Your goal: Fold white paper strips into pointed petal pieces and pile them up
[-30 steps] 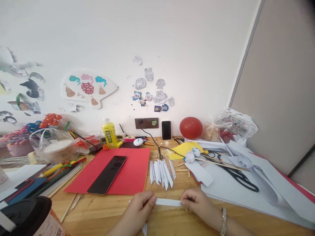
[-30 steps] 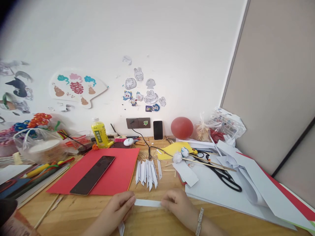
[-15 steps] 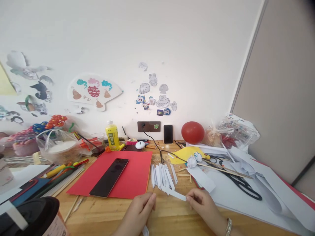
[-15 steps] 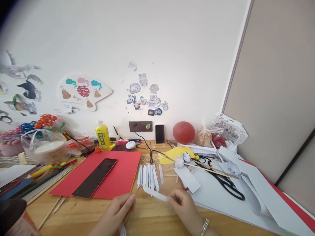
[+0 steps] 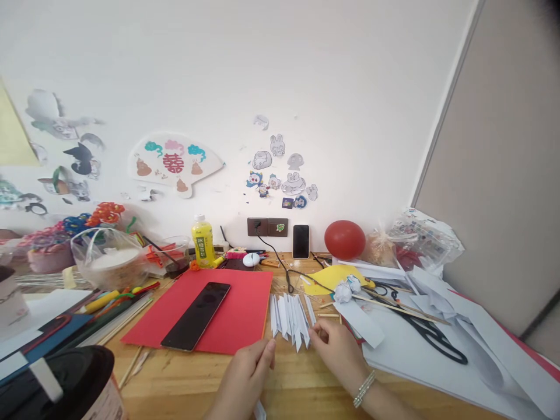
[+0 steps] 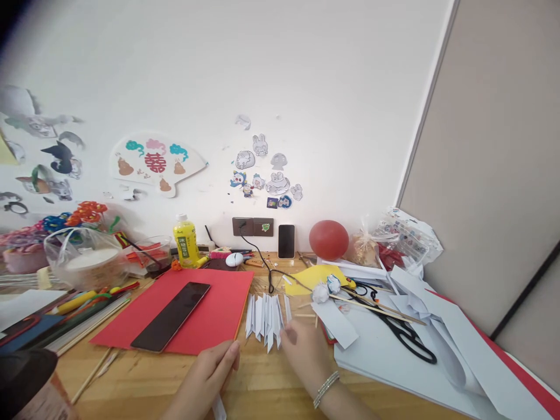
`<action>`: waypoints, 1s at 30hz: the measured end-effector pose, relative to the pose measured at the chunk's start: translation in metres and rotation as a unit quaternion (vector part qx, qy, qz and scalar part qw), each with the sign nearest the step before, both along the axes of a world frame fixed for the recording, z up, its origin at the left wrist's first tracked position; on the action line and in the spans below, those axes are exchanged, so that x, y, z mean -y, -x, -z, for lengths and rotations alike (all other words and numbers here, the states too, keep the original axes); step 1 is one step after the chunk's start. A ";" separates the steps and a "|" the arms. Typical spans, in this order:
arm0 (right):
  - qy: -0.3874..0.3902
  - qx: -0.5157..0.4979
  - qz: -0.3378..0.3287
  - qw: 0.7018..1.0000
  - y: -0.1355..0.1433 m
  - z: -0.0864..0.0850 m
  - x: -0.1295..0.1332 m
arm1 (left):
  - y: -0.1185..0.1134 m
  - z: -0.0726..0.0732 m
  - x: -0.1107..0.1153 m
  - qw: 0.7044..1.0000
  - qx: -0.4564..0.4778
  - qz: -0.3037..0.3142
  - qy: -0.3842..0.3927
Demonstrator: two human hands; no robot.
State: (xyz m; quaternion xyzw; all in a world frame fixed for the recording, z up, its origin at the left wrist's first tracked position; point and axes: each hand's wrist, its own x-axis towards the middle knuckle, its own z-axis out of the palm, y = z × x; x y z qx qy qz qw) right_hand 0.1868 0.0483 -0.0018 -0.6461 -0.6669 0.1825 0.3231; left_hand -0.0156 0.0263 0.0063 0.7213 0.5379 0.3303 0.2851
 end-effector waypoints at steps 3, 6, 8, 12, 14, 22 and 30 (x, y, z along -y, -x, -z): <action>-0.007 0.021 -0.009 1.000 -0.001 -0.001 0.012 | 0.005 -0.007 -0.002 1.000 0.003 -0.019 -0.010; 0.002 0.029 -0.059 0.998 0.009 -0.005 0.028 | 0.016 -0.011 -0.010 0.998 0.018 -0.054 -0.026; 0.023 0.041 -0.109 0.993 0.024 -0.008 0.039 | 0.022 -0.011 -0.015 0.995 0.035 -0.080 -0.040; 0.072 0.125 -0.174 0.974 0.064 -0.011 0.053 | 0.028 -0.002 -0.023 0.989 0.066 -0.113 -0.072; 0.083 0.174 -0.193 0.962 0.078 -0.009 0.054 | 0.029 0.003 -0.025 0.985 0.077 -0.121 -0.091; -0.007 0.092 -0.023 0.995 0.043 -0.009 0.021 | 0.035 0.009 -0.026 0.969 0.102 -0.146 -0.169; -0.009 0.129 0.046 0.991 0.004 -0.010 -0.017 | 0.033 0.013 -0.023 0.971 0.055 -0.128 -0.193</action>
